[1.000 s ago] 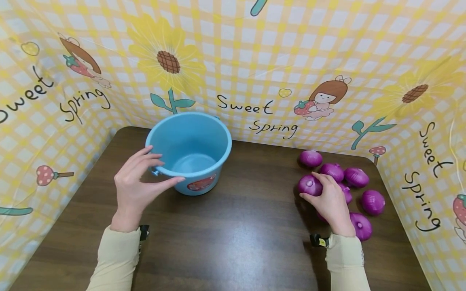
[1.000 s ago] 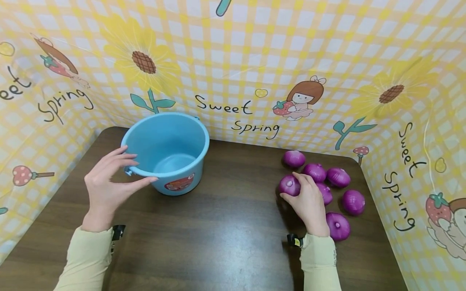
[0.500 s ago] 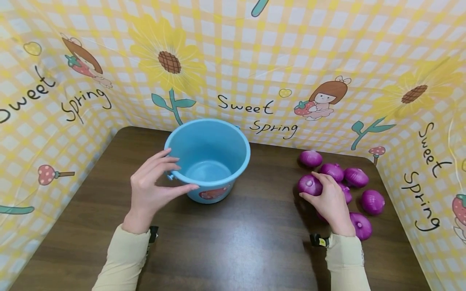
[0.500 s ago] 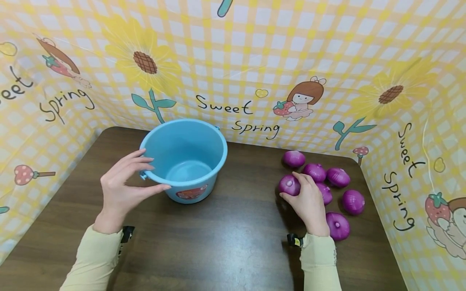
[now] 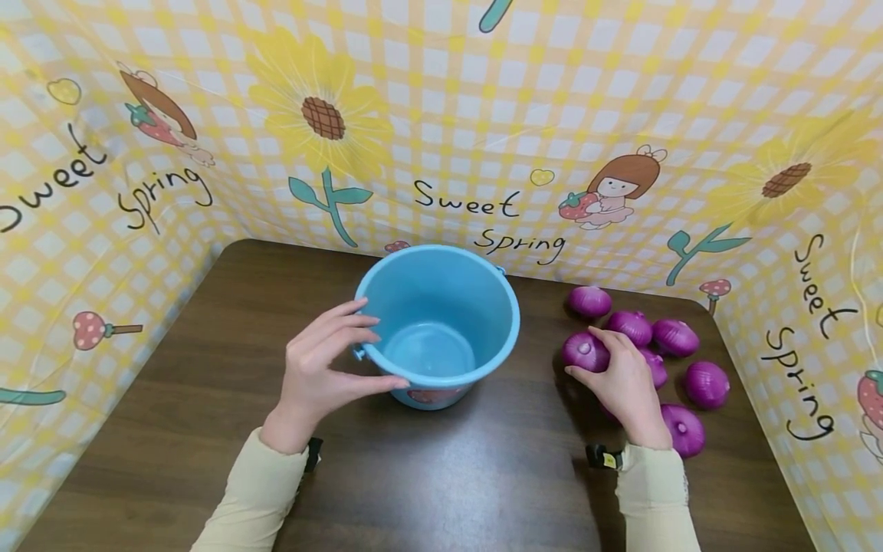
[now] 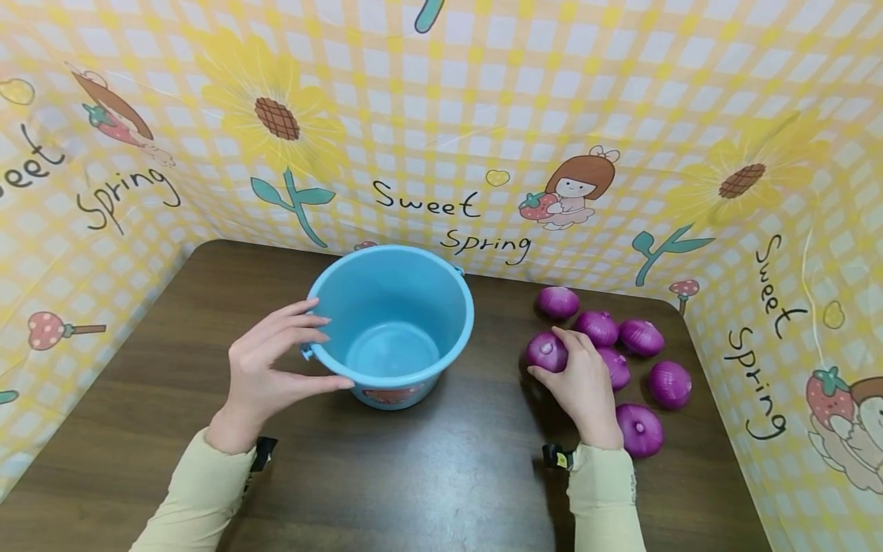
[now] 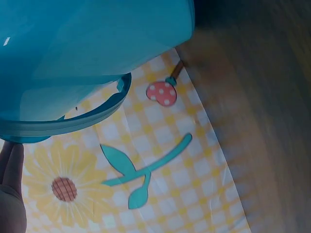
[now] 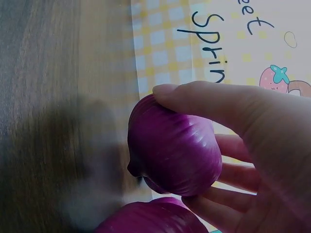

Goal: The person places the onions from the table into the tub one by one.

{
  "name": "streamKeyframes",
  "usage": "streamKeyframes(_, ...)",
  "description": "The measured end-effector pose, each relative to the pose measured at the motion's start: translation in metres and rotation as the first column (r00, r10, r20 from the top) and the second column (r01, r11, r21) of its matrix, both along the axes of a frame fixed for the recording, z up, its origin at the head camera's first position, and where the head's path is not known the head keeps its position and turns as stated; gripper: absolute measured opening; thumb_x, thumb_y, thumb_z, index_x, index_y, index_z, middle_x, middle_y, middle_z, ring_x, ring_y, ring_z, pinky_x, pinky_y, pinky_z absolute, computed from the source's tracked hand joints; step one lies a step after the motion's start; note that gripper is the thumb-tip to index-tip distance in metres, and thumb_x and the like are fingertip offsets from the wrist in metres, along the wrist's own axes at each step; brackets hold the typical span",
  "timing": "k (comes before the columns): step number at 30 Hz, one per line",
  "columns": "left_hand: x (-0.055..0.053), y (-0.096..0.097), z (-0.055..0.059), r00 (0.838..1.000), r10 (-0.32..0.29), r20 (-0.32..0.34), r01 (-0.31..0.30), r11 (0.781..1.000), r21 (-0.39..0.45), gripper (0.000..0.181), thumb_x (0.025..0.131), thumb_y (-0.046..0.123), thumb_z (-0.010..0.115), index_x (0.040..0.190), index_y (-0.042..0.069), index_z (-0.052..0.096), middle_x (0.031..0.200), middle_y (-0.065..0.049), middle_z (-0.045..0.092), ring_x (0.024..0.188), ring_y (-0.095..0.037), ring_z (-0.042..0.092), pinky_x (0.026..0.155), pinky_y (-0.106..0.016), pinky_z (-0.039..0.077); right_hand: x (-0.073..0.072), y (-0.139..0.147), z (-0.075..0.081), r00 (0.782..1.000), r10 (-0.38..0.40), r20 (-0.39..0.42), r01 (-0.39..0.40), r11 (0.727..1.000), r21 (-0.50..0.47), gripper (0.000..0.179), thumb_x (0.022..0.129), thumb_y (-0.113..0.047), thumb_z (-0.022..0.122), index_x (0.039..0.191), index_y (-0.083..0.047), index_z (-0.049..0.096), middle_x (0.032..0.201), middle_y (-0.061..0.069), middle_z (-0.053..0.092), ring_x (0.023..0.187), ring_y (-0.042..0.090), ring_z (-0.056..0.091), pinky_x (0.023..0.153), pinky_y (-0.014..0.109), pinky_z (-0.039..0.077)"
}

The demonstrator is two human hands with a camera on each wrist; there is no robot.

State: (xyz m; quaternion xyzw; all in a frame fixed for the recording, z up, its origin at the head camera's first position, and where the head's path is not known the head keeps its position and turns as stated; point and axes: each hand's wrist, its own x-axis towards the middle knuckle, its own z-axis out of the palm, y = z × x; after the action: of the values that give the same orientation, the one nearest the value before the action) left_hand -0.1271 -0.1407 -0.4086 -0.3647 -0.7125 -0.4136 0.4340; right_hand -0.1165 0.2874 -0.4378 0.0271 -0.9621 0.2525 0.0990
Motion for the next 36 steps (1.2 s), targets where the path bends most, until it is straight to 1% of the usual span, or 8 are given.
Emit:
streamKeyframes(6,0.004,0.011,-0.002,0.998,-0.052,-0.019,0.052,0.999,-0.002,0.060,0.066,0.058,0.090,0.082,0.003,0.074,0.091,-0.016,0.075,0.098,-0.043,0.070,0.095,-0.044,0.055,0.000,-0.001,0.000,1.000,-0.010,0.030,0.010,1.000,-0.012,0.071,0.080,-0.026,0.088,0.140,0.000,0.057,0.139,0.026,0.054,0.123,0.047,0.053,0.101,0.068,0.043)
streamKeyframes(12,0.010,0.019,-0.003,0.997,-0.075,-0.036,0.075,0.997,-0.005,0.060,0.062,0.058,0.092,0.082,0.004,0.074,0.090,-0.016,0.074,0.096,-0.042,0.070,0.094,-0.045,0.056,0.000,-0.001,-0.002,0.999,-0.014,0.030,0.014,1.000,-0.009,0.072,0.080,-0.026,0.089,0.140,0.000,0.057,0.138,0.025,0.054,0.123,0.046,0.053,0.101,0.068,0.043)
streamKeyframes(18,0.016,0.024,0.000,0.992,-0.107,-0.063,0.108,0.994,0.003,0.063,0.059,0.058,0.094,0.082,0.003,0.073,0.090,-0.016,0.074,0.097,-0.041,0.070,0.094,-0.045,0.056,0.000,-0.001,-0.002,0.999,-0.017,0.031,0.017,1.000,-0.006,0.072,0.080,-0.025,0.089,0.140,0.000,0.057,0.138,0.026,0.054,0.122,0.047,0.053,0.100,0.069,0.043)
streamKeyframes(25,0.023,0.029,0.005,0.985,-0.138,-0.101,0.139,0.990,0.003,0.063,0.063,0.060,0.092,0.079,0.003,0.071,0.088,-0.015,0.073,0.091,-0.042,0.070,0.091,-0.044,0.058,-0.001,-0.002,-0.002,1.000,-0.015,0.024,0.015,1.000,-0.005,0.072,0.080,-0.025,0.089,0.140,0.000,0.057,0.138,0.026,0.054,0.122,0.048,0.053,0.099,0.069,0.043)
streamKeyframes(28,0.027,0.029,0.008,0.980,-0.146,-0.135,0.147,0.989,0.000,0.062,0.064,0.060,0.091,0.077,0.003,0.070,0.085,-0.015,0.072,0.087,-0.042,0.071,0.087,-0.045,0.059,-0.001,-0.003,-0.002,1.000,-0.010,0.025,0.010,1.000,-0.004,0.072,0.080,-0.024,0.089,0.140,0.001,0.057,0.138,0.026,0.054,0.122,0.048,0.053,0.099,0.069,0.043)
streamKeyframes(32,0.029,0.030,0.012,0.965,-0.181,-0.190,0.182,0.983,-0.010,0.062,0.063,0.060,0.091,0.073,0.002,0.069,0.082,-0.015,0.071,0.082,-0.041,0.071,0.081,-0.046,0.061,0.000,-0.004,-0.002,0.999,-0.009,0.031,0.010,1.000,-0.004,0.071,0.080,-0.024,0.088,0.139,0.001,0.057,0.137,0.027,0.054,0.121,0.048,0.053,0.099,0.070,0.043)
streamKeyframes(36,0.029,0.033,0.014,0.951,-0.215,-0.223,0.217,0.976,-0.019,0.064,0.062,0.061,0.091,0.071,0.002,0.067,0.080,-0.015,0.070,0.080,-0.041,0.071,0.077,-0.047,0.062,0.000,-0.004,-0.003,0.999,-0.017,0.037,0.017,1.000,-0.001,0.071,0.081,-0.024,0.088,0.139,0.002,0.057,0.137,0.027,0.054,0.121,0.049,0.053,0.099,0.070,0.043)
